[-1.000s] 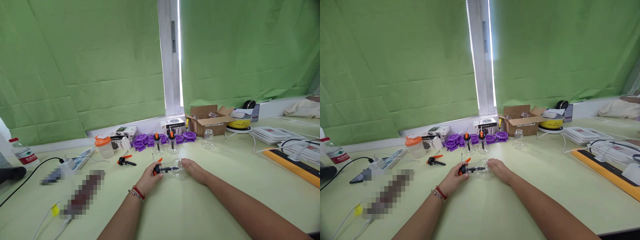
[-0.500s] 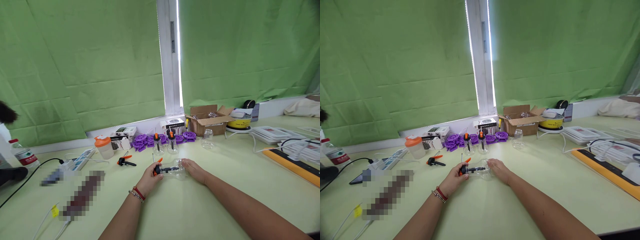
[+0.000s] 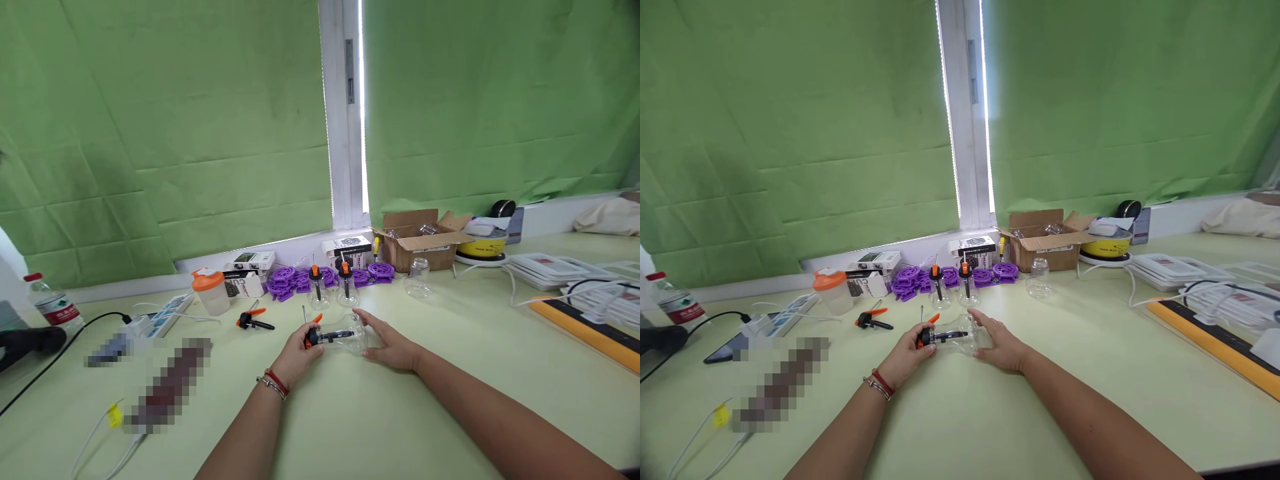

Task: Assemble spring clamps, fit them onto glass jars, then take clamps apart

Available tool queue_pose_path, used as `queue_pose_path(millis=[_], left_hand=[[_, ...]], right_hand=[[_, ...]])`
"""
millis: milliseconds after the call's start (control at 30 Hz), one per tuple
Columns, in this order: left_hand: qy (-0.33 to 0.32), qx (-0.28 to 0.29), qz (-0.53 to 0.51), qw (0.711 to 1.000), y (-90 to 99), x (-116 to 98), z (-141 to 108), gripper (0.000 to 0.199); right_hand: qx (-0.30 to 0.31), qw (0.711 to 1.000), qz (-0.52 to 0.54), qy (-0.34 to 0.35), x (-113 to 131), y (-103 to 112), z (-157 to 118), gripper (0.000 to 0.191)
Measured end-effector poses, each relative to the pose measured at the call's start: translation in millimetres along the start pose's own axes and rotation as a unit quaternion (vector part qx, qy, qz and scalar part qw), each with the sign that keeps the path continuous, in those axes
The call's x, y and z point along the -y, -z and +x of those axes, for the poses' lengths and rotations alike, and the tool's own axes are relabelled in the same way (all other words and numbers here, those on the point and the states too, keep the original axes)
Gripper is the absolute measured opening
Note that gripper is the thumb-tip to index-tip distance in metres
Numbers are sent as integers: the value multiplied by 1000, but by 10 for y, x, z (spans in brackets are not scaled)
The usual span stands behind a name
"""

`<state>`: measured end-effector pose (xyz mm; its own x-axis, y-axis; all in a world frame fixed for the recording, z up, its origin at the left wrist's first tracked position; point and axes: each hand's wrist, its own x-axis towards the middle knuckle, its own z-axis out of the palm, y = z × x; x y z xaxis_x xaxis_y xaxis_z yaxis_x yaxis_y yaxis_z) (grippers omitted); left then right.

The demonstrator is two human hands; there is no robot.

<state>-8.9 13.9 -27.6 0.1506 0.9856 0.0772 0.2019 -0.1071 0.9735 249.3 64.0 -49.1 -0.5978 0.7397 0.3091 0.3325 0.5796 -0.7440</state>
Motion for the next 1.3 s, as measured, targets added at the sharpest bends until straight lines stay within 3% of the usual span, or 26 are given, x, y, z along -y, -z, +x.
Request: queue_pose_path(millis=[700,933,1167,1300], left_hand=[[-12,11,10,1000,19,91,18,43],[-8,24,13,1000,-6,41,-3,42],[-21,21,42,999,-16,49,-8,45],[-19,21,36,999,-19,58,-5,45]], right_hand=[[46,994,-35,-90,27,66,30,79],[40,996,-49,-62,64,71,59,63],[16,998,-17,-55,316,102,36,65],[18,997,-21,-68,316,93,29,67]])
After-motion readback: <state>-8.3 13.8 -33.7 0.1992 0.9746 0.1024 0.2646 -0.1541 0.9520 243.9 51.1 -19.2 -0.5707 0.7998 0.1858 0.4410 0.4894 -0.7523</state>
